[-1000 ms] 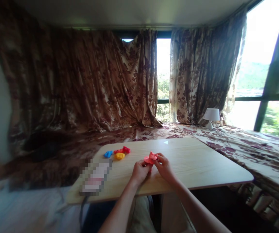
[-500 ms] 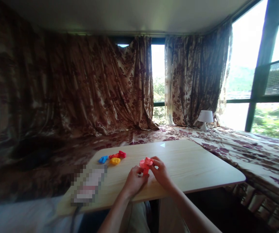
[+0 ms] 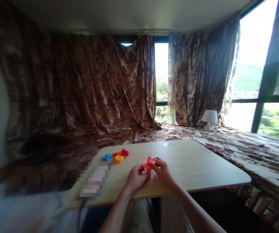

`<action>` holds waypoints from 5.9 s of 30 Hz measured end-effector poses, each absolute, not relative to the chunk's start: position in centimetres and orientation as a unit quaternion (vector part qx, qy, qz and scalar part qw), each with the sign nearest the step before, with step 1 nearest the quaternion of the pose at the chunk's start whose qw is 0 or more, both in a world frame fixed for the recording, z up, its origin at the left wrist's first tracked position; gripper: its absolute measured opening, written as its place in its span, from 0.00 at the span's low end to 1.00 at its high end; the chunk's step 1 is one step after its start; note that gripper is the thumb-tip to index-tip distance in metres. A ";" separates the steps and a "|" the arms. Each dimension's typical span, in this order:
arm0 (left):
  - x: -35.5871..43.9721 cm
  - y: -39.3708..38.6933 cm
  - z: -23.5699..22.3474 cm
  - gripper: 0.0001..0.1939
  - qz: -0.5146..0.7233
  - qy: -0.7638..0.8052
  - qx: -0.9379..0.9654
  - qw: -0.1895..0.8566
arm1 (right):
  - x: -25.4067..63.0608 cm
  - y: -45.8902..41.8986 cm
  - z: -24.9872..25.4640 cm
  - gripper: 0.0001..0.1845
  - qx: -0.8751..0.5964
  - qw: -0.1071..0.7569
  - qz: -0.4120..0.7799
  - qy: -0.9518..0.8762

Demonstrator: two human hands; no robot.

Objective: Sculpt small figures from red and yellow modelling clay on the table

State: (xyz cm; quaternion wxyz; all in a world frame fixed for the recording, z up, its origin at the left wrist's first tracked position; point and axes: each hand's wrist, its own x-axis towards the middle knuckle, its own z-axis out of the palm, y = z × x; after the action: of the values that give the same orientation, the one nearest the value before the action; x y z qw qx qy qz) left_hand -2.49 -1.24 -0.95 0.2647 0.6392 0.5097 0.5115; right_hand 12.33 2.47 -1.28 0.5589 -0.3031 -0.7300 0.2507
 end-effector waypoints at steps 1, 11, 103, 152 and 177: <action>-2.7 -1.3 -0.9 0.07 0.521 0.490 0.635 0.290 | 12.4 2.4 -1.2 0.12 -0.302 0.557 0.251 -0.732; -3.0 -2.1 -0.2 0.18 0.558 0.414 0.614 0.374 | 12.1 1.9 -0.8 0.12 -0.302 0.534 0.264 -0.745; -1.1 -0.8 -0.3 0.14 0.676 0.462 0.504 0.274 | 12.3 0.7 -0.3 0.21 -0.380 0.507 0.152 -0.758; 0.3 -2.2 0.0 0.35 0.617 0.427 0.570 0.334 | 12.6 1.9 -0.3 0.13 -0.355 0.588 0.305 -0.660; 0.3 -2.0 -0.6 0.35 0.591 0.423 0.611 0.314 | 12.6 1.9 -0.4 0.13 -0.376 0.574 0.342 -0.642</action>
State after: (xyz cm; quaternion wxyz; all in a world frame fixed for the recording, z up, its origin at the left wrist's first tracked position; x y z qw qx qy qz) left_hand 0.27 -2.03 -0.57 0.3138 0.6107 0.4231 0.5913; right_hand 12.58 1.93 -0.38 0.5738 -0.3758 -0.6424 0.3419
